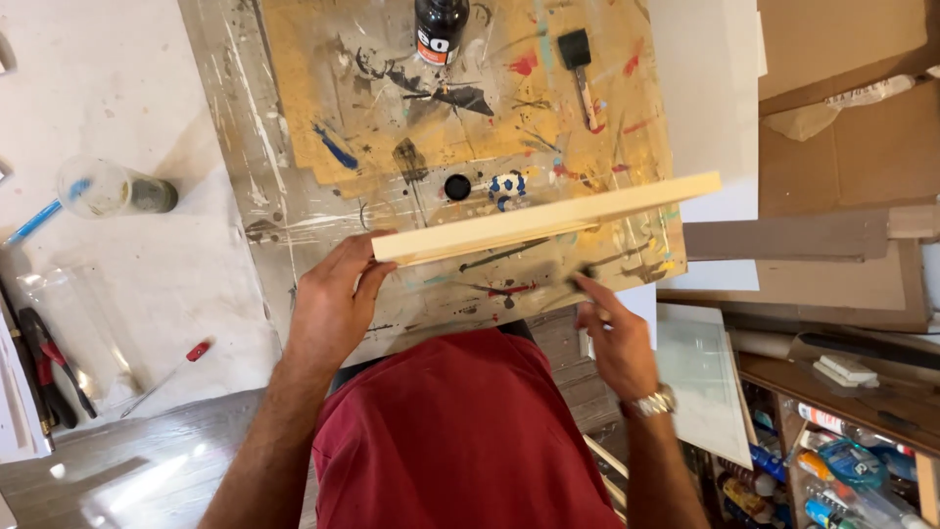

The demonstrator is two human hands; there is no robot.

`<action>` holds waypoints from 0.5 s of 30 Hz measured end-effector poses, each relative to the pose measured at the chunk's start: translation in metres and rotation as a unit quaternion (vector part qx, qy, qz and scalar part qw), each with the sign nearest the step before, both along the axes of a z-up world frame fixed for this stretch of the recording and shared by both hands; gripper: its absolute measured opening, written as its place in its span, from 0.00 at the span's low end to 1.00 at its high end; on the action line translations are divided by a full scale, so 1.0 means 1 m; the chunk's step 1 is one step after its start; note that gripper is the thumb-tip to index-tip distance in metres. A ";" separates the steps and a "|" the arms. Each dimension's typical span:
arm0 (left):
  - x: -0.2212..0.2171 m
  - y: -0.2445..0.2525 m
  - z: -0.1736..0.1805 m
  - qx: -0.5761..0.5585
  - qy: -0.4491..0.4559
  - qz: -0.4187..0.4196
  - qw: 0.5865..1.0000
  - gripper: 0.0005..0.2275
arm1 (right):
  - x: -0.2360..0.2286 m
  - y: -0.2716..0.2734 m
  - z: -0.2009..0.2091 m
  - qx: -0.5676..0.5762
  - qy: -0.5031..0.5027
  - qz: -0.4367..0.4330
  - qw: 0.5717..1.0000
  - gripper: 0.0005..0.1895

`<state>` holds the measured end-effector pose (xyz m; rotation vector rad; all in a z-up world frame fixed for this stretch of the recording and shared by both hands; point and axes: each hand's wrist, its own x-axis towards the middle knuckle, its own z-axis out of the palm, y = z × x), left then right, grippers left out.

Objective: Painting a wooden picture frame with black paint using a foam brush

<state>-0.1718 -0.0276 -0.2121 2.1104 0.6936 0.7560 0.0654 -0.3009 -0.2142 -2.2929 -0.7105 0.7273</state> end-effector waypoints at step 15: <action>-0.002 -0.003 -0.017 0.005 -0.020 -0.003 1.000 0.12 | 0.011 0.148 -0.135 0.331 0.054 -0.121 0.934 0.06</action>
